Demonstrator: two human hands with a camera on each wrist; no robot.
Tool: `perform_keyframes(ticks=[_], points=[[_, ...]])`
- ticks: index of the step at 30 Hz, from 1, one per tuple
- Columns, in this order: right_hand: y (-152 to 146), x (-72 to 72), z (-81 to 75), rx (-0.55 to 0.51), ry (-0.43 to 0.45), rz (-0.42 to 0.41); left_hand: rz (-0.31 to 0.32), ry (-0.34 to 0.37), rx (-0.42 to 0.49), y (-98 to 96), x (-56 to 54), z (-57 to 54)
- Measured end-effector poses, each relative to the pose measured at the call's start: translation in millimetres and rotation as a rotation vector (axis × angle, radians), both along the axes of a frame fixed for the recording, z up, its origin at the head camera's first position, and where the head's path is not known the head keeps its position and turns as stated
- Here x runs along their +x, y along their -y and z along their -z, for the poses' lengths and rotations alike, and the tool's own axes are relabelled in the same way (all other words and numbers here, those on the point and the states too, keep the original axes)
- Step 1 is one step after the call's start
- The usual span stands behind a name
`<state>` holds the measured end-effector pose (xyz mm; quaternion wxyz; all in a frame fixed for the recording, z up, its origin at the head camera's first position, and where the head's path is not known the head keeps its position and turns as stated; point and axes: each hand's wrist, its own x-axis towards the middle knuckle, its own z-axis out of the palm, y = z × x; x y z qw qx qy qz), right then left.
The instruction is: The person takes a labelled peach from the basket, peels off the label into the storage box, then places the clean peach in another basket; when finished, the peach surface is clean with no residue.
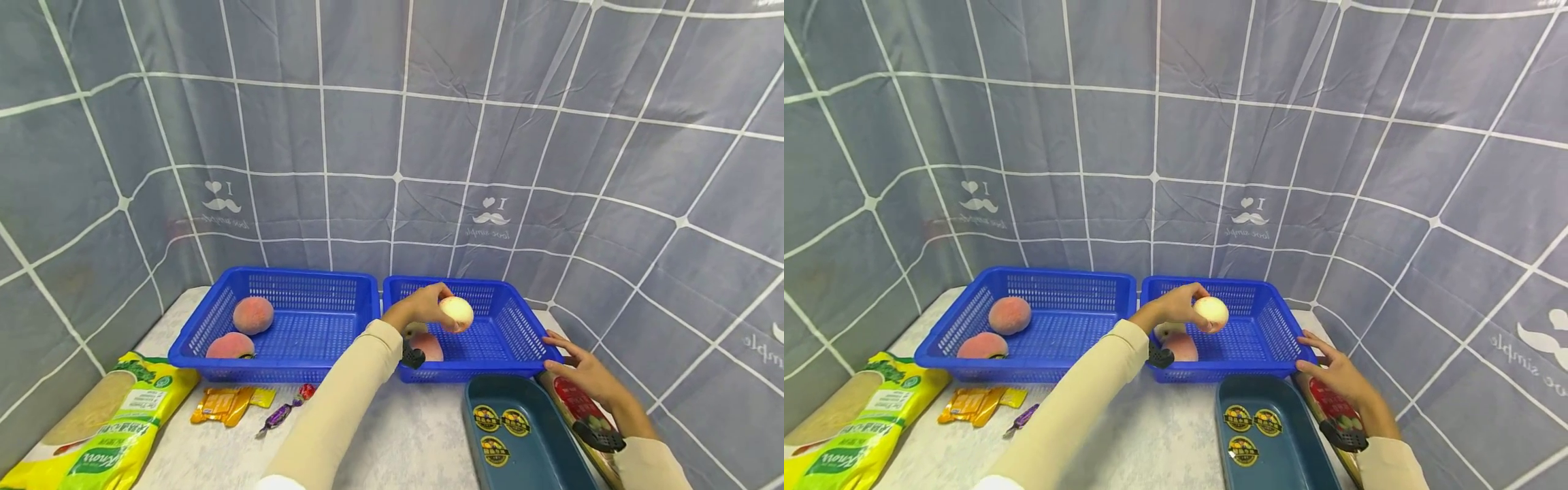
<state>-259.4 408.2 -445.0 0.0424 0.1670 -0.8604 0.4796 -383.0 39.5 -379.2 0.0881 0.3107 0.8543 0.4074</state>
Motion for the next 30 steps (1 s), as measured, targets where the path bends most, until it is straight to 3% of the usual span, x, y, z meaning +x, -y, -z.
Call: perform_keyframes(ticks=[5, 10, 16, 23, 26, 30], points=[[-1, 3.2, 8.2, -0.036, -0.005, -0.005, 0.024, 0.05, -0.078, -2.8, 0.3, 12.5], [-3, 1.3, 11.1, -0.076, -0.042, -0.033, 0.066, 0.064, -0.122, -6.9, 3.5, 10.0], [0, -0.4, 7.5, -0.069, -0.053, -0.039, 0.066, 0.193, -0.124, -9.0, 12.5, 7.8], [0, -1.0, 6.1, -0.053, -0.032, -0.026, 0.094, 0.168, -0.232, -14.1, 17.4, 4.9], [-1, -3.1, 5.5, -0.05, -0.021, -0.014, 0.116, 0.179, -0.199, -12.1, 17.5, 1.3], [-2, -5.4, 4.1, -0.037, -0.016, 0.001, 0.192, 0.097, -0.179, -2.0, 15.2, -7.6]])
